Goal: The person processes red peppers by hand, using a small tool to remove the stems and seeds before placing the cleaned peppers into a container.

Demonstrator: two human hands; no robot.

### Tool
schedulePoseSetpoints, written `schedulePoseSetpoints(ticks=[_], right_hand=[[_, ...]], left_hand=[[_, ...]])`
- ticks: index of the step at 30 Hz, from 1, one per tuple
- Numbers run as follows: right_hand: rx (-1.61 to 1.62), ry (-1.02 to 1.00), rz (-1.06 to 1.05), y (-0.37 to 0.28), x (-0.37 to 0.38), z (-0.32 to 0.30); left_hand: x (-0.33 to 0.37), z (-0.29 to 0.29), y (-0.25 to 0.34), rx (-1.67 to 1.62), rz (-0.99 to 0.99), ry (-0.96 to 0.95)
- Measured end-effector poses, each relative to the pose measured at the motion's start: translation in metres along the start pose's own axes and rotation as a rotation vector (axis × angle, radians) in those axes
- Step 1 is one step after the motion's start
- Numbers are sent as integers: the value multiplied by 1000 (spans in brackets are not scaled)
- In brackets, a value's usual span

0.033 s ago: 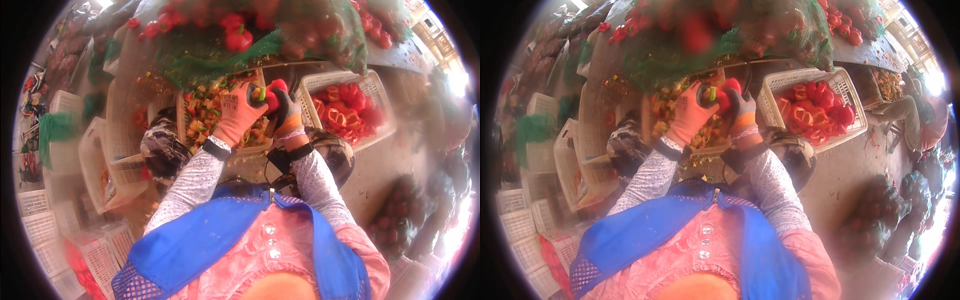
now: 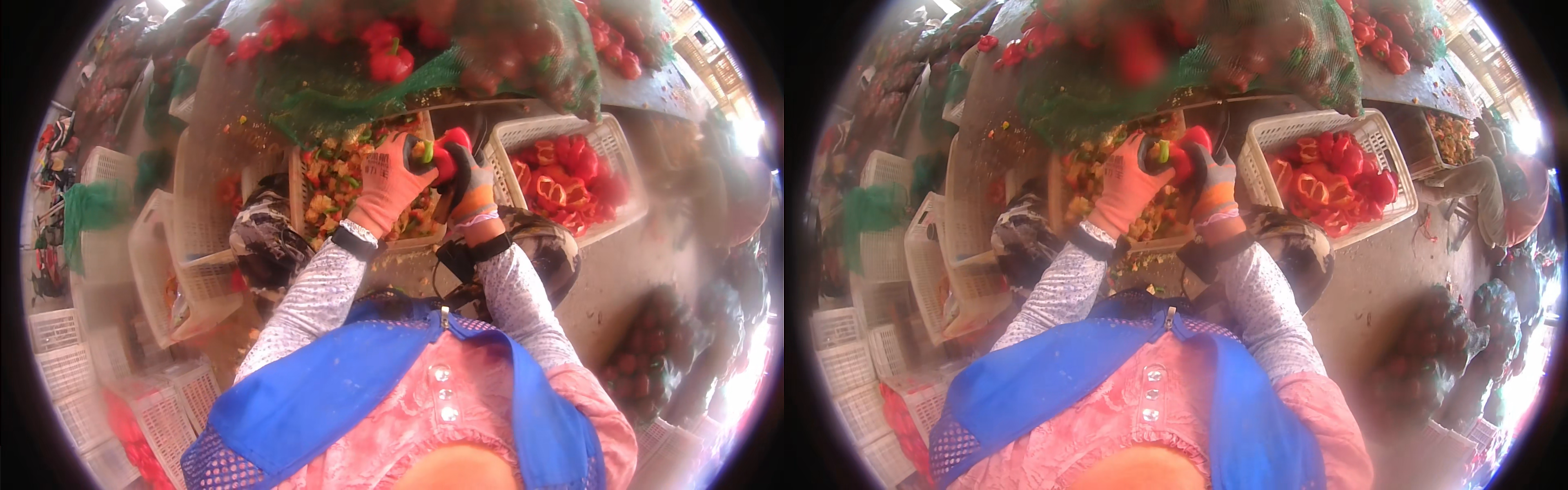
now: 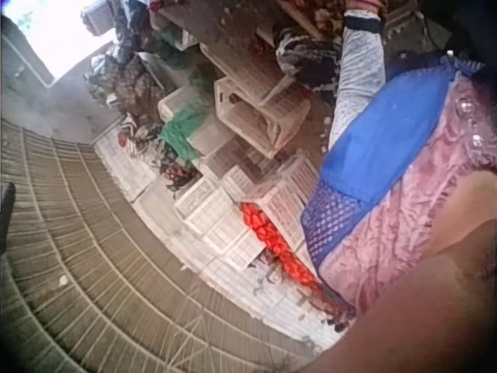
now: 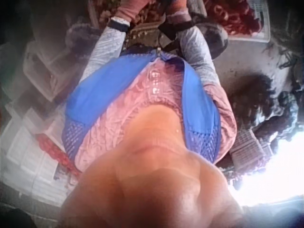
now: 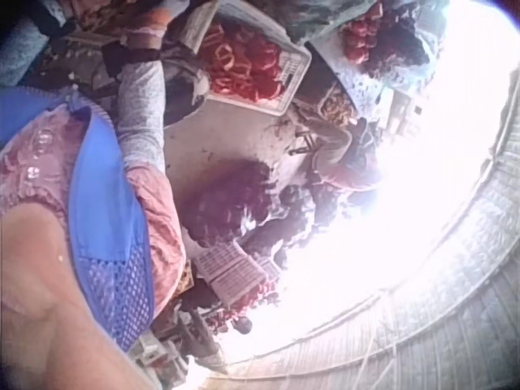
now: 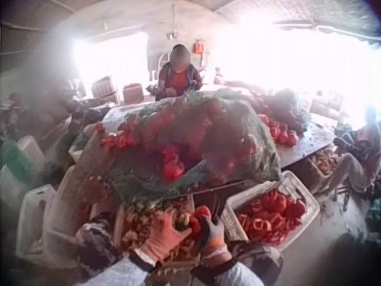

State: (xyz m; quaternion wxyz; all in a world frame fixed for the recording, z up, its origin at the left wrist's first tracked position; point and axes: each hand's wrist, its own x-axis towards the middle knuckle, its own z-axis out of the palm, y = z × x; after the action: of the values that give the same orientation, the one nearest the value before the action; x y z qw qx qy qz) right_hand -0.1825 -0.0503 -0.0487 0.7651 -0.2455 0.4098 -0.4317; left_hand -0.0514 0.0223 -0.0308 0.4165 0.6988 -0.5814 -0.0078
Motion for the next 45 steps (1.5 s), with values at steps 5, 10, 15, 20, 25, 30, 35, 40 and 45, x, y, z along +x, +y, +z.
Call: schedulePoseSetpoints(ticks=[5, 10, 15, 20, 25, 30, 35, 40, 45], right_hand=[[-170, -147, -404, 0, -27, 20], [-26, -249, -185, -6, -42, 23], [347, -326, 136, -23, -11, -5], [437, -473, -34, -29, -14, -10], [282, -359, -267, -30, -8, -13], [676, -33, -242, -85, 8, -59], [691, -211, -223, -80, 39, -115], [430, -60, -89, -68, 18, -44], [415, -5, -17, -60, 12, -28]], left_hand=[[3, 14, -53, -502, -422, -172], [5, 10, -98, -1152, -418, -209], [4, -47, -34, -823, -554, -337], [-8, -36, -69, -4, 18, -156], [52, -61, 38, -570, 91, -112], [98, -1, -70, -183, -23, -6], [189, 48, -124, 176, -308, 25], [217, 68, -111, 521, -371, -400], [210, 54, -90, 695, 69, -178]])
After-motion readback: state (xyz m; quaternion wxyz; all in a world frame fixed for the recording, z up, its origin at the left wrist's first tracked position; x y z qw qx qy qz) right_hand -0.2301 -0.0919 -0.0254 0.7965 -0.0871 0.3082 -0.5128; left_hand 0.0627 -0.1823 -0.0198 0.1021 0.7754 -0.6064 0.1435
